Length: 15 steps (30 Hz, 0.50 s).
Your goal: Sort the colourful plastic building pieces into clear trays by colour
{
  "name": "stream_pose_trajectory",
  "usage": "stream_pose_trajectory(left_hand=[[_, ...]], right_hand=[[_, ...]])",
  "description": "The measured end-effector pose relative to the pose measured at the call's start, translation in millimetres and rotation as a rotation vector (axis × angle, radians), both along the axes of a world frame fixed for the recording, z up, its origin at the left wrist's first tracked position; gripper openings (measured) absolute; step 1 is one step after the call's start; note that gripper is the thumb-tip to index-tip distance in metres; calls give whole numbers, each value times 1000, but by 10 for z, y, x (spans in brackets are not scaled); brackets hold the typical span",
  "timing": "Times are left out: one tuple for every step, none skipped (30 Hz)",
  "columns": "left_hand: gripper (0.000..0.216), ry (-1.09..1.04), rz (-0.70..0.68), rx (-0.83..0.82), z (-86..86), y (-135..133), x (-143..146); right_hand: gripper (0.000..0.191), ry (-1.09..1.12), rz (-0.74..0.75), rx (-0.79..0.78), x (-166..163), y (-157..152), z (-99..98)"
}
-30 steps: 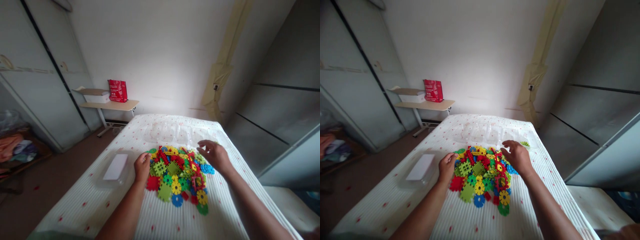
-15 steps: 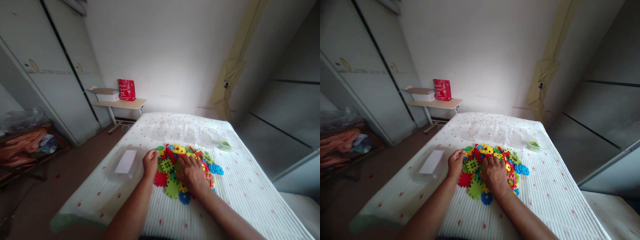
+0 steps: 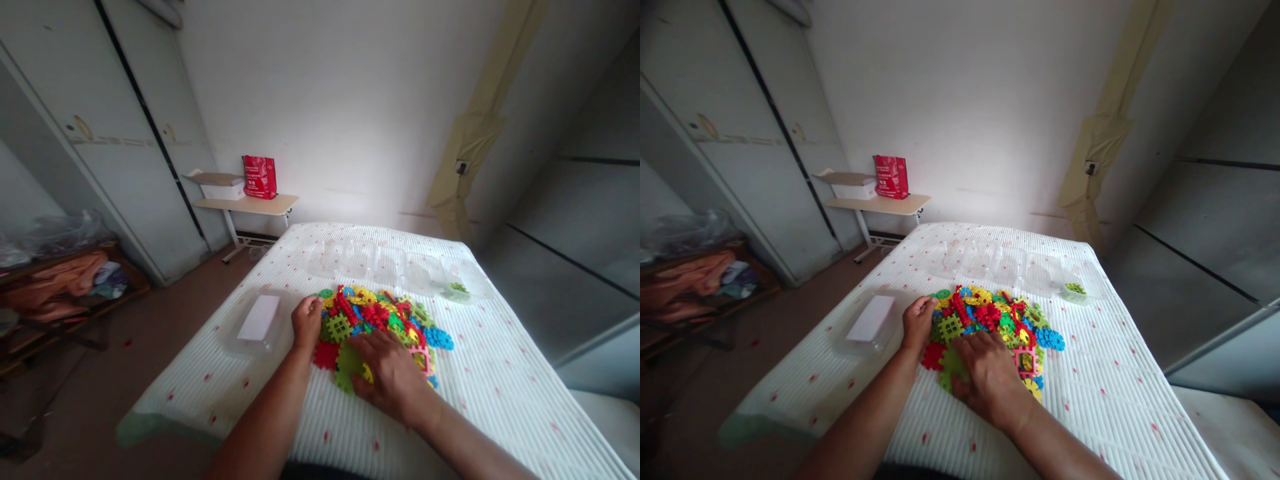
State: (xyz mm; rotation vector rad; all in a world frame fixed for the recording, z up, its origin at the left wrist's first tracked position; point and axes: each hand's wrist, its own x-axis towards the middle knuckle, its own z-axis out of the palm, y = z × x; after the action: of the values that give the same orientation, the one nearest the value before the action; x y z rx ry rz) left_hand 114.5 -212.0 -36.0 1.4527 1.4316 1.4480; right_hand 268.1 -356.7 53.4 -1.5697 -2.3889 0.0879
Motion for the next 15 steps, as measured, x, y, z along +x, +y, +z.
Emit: stream_pose_trajectory(left_hand=[[28,-3,2,0,-2,1,-1],[28,-4,0,6,-3,2,-2],[27,-6,-2,15,-5,2,-3],[27,-9,-6,23,-6,1,-4],[27,-10,-11,30,-7,-1,-6],[27,-10,-16,36,-7,-3,-7],[27,-9,-19,37,-6,-4,-9],[26,-9,-20,36,-4,-6,-9],[26,-8,-20,34,-1,-7,-9],[26,-7,-20,34,4,-9,-9],[26,-6,-18,33,10,-11,-9],[27,-6,-17,33,15,-12,-9],[27,-5,-16,32,21,-14,-9],[27,-4,-15,30,24,-14,-11],[28,-4,-13,26,25,-12,-13]], right_hand=[[44,-16,6,-13,-39,-38,-52],[44,-43,0,-21,-77,-65,-114],[45,-75,-13,-25,-112,-84,-182],[47,-107,-25,-26,-142,-93,-249],[49,-133,-36,-23,-168,-95,-310],[51,-151,-44,-19,-190,-92,-361],[51,-161,-48,-15,-207,-87,-400],[50,-165,-49,-13,-221,-82,-425],[47,-164,-50,-13,-231,-77,-438],[43,-161,-51,-14,-238,-75,-440],[40,-156,-50,-15,-241,-74,-433],[38,-149,-48,-15,-240,-76,-418],[39,-140,-43,-13,-234,-79,-398],[41,-129,-38,-11,-224,-82,-373],[44,-116,-32,-7,-211,-85,-345]])
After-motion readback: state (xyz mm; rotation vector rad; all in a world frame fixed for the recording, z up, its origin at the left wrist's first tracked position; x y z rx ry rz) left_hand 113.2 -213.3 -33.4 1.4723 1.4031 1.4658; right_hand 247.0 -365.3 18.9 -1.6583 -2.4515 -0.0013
